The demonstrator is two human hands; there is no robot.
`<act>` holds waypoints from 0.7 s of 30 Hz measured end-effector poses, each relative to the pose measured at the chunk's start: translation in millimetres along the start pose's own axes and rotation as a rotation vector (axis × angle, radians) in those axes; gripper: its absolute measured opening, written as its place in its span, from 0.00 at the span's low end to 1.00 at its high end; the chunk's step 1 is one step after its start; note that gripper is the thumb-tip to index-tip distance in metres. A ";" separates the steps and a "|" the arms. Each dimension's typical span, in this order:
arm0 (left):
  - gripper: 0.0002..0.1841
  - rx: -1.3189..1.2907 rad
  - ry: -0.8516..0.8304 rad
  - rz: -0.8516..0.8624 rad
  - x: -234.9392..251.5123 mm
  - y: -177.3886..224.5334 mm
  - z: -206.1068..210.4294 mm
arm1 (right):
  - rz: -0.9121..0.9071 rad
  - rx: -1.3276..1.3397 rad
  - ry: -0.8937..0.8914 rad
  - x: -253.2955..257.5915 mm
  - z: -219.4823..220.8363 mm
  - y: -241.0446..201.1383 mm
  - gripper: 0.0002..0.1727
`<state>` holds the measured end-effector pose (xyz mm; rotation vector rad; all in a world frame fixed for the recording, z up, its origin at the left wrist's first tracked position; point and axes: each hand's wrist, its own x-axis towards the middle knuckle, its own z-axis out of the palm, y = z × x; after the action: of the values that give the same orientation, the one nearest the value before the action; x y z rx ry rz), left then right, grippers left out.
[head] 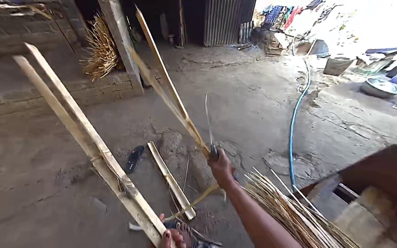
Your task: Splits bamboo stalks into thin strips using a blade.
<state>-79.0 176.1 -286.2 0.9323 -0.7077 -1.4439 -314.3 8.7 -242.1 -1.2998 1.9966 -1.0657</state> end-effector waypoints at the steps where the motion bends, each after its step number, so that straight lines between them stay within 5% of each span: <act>1: 0.23 -0.007 -0.035 0.014 -13.8 5.1 2.6 | -0.041 0.074 0.034 -10.7 -18.0 -8.0 0.26; 13: 0.22 0.030 -0.073 -0.073 -134.3 41.3 27.6 | -0.435 0.493 0.375 -139.2 -158.3 -130.3 0.29; 18: 0.23 0.001 -0.242 -0.132 -160.3 29.5 38.3 | -0.465 0.386 0.241 -226.9 -231.2 -151.4 0.34; 21: 0.25 -0.007 -0.399 -0.223 -180.0 24.3 54.0 | -0.325 0.346 0.090 -280.1 -265.0 -116.5 0.37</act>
<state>-120.6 346.5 -214.5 0.7399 -0.9102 -1.8571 -346.9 326.1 3.7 -1.4304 1.5965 -1.5663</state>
